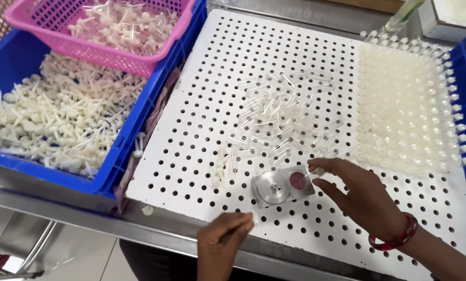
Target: Assembling small plastic tubes by inserting caps and components using a metal jig on a perforated table.
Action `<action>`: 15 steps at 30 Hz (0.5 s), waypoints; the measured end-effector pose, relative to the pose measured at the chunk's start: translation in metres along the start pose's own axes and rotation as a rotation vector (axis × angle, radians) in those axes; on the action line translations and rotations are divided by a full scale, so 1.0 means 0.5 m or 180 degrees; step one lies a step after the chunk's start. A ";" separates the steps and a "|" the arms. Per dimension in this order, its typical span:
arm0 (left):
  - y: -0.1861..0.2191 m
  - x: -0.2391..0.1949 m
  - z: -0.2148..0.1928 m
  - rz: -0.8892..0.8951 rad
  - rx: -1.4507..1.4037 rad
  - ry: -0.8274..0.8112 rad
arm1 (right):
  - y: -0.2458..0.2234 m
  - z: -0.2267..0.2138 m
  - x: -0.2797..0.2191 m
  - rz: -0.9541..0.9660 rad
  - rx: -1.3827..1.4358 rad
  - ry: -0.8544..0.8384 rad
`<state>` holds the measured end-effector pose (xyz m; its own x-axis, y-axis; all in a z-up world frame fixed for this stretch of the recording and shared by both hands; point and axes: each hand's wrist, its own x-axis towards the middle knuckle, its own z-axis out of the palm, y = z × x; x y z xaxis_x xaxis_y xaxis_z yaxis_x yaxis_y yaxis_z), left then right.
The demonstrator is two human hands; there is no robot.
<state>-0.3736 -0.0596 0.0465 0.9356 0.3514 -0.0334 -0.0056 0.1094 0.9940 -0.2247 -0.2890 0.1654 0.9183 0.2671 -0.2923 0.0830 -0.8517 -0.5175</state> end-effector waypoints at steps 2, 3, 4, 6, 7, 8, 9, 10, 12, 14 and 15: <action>-0.020 -0.024 0.005 -0.0452 -0.0062 0.0064 | 0.010 0.010 0.011 -0.1689 -0.0680 0.0685; -0.020 -0.026 0.007 -0.0446 -0.0077 0.0082 | 0.006 0.008 0.013 -0.1707 -0.0695 0.0677; -0.020 -0.029 0.007 -0.0301 -0.0126 0.0010 | 0.000 0.008 0.016 -0.2052 -0.0859 0.0793; -0.012 -0.029 0.013 -0.0155 -0.0181 -0.0050 | -0.012 0.008 0.018 -0.2409 -0.1029 0.0901; -0.003 -0.027 0.021 -0.0156 -0.0257 -0.0114 | -0.018 0.008 0.019 -0.2517 -0.1111 0.0963; 0.005 -0.024 0.029 -0.0155 -0.0336 -0.0188 | -0.023 0.007 0.018 -0.2617 -0.1199 0.1032; 0.000 -0.021 0.044 -0.0151 -0.0346 -0.0186 | -0.016 0.009 0.016 -0.2621 -0.1209 0.1032; -0.004 -0.016 0.059 -0.0201 -0.0472 -0.0206 | -0.010 0.010 0.015 -0.1997 -0.1008 0.0679; 0.006 -0.006 0.078 -0.0244 -0.0610 -0.0222 | 0.007 0.003 0.007 -0.1374 -0.0819 0.0343; 0.031 -0.001 0.085 -0.0381 -0.0655 -0.0152 | 0.034 -0.012 -0.010 -0.1377 0.0660 0.0157; 0.038 0.001 0.093 -0.0387 -0.0662 -0.0151 | 0.038 -0.002 -0.019 -0.1372 0.0654 0.0152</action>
<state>-0.3568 -0.1007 0.0705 0.9494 0.2804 -0.1418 0.0402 0.3390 0.9399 -0.2317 -0.3080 0.1592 0.8341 0.5513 0.0188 0.3865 -0.5598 -0.7330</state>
